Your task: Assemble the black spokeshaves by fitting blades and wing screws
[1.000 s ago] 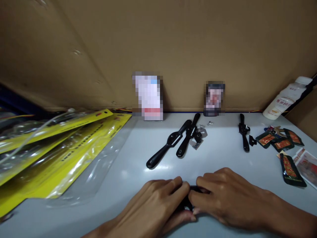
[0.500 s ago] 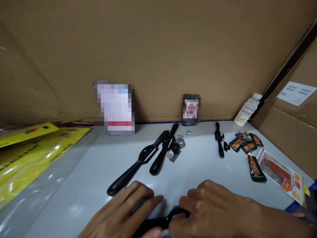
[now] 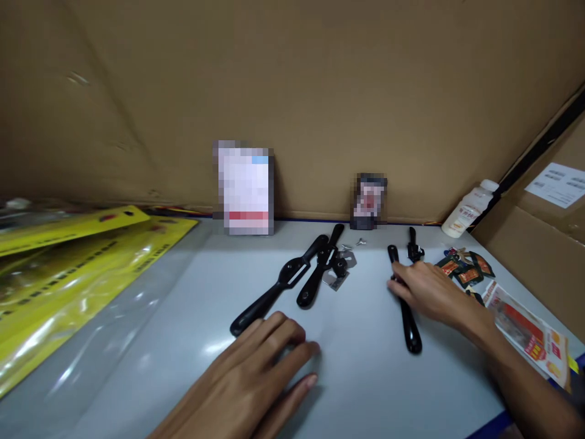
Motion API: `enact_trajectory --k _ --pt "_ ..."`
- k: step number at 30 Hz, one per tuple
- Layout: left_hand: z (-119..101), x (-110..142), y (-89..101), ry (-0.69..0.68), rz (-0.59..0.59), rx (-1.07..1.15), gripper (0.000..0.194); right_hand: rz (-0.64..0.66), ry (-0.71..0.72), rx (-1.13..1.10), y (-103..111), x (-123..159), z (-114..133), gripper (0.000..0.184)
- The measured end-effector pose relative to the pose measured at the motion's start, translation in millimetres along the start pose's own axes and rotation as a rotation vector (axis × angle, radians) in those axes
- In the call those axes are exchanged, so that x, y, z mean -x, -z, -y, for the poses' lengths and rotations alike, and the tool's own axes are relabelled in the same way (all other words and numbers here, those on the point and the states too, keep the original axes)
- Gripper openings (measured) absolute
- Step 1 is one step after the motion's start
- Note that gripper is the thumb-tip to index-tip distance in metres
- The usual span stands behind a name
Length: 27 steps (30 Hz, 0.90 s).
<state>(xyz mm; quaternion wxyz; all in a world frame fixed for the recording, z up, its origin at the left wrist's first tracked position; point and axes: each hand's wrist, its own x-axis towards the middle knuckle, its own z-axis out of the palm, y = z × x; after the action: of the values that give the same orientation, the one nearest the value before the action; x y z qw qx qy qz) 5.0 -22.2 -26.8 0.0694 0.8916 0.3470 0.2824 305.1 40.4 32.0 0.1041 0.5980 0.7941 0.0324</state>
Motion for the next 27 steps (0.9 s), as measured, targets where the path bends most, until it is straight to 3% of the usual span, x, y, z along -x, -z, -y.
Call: enact_trajectory --k 3,6,12,20,27 --pt "8.3 -3.8 3.3 -0.038 0.049 -0.015 0.026 -0.107 -0.143 0.033 -7.2 -13.8 -9.4 0.027" --pt "19.8 -5.4 -0.4 -0.037 0.021 -0.101 0.032 -0.234 -0.209 0.015 -11.4 -20.2 -10.0 0.03" --pt "39.9 -9.3 -5.6 0.013 0.069 -0.129 0.043 -0.379 -0.084 -0.109 -24.7 -24.7 6.0 0.024" --pt "62.9 -18.7 -2.1 0.106 0.059 -0.133 0.041 -0.449 0.041 -0.289 -37.1 -30.6 15.4 0.019" --pt "58.3 -23.5 -3.5 0.091 0.05 -0.136 0.038 -0.469 0.132 -0.411 -46.1 -36.3 19.8 0.018"
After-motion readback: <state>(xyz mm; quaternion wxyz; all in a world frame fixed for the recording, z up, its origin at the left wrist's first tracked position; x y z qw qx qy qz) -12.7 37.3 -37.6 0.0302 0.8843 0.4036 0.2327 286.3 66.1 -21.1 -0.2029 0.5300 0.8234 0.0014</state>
